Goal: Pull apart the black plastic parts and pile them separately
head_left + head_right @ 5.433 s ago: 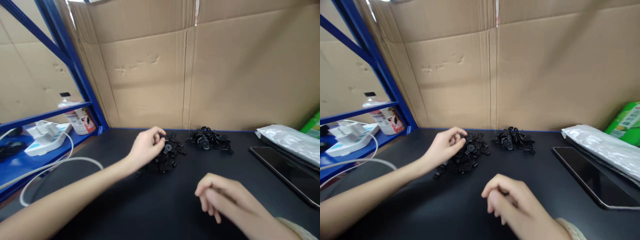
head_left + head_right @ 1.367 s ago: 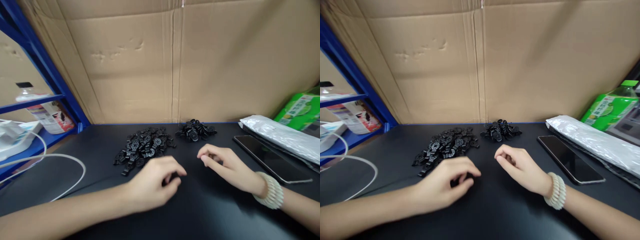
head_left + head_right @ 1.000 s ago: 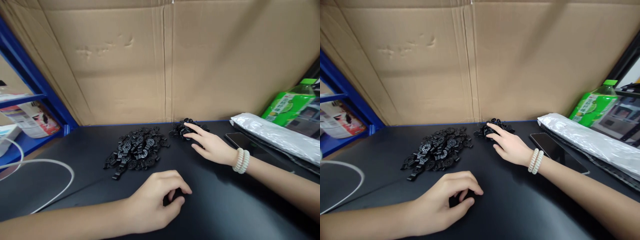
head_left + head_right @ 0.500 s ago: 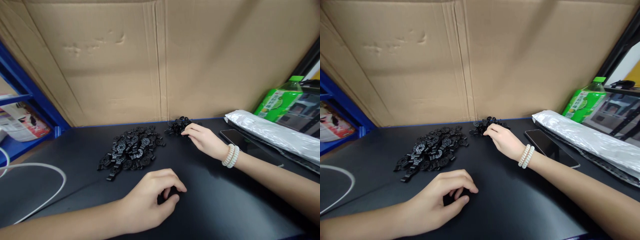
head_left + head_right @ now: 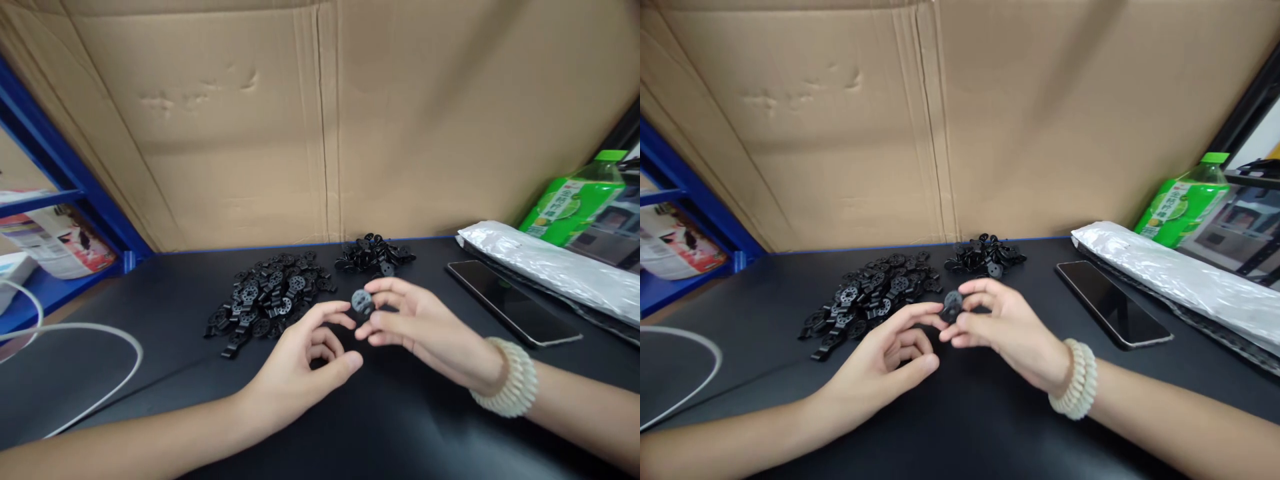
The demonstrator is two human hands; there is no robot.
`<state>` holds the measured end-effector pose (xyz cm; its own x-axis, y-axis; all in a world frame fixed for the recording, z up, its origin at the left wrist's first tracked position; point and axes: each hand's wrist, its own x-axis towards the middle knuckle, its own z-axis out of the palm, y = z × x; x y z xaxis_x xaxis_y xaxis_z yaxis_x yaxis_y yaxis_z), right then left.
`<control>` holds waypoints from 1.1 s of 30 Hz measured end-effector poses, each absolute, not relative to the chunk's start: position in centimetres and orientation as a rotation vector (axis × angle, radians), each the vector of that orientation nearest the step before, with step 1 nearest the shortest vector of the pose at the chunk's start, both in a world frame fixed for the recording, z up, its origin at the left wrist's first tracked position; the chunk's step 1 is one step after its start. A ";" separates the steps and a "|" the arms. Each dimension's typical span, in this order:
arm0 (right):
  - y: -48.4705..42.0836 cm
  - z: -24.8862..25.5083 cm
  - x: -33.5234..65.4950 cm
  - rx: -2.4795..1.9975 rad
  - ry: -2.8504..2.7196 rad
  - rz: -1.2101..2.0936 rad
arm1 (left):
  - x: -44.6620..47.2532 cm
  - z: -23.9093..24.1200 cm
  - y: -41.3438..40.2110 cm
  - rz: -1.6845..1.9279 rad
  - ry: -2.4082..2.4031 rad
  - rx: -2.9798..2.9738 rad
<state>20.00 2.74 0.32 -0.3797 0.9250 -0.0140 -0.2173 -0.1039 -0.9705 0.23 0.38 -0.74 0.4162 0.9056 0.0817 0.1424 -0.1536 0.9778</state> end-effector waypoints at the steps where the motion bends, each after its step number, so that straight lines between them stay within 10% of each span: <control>1: 2.2 0.1 19.5 -0.852 -1.246 1.718 | 0.2 -0.7 0.4 0.912 0.948 1.548; 33: 0.6 -1.3 18.4 -0.912 -1.549 1.652 | 0.0 0.2 0.0 0.928 1.154 1.258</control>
<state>18.41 0.61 -1.31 -0.5186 0.8542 -0.0373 -0.0181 -0.0546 -0.9983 -0.03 0.00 0.20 0.2078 0.9693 -0.1316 0.0792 0.1174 0.9899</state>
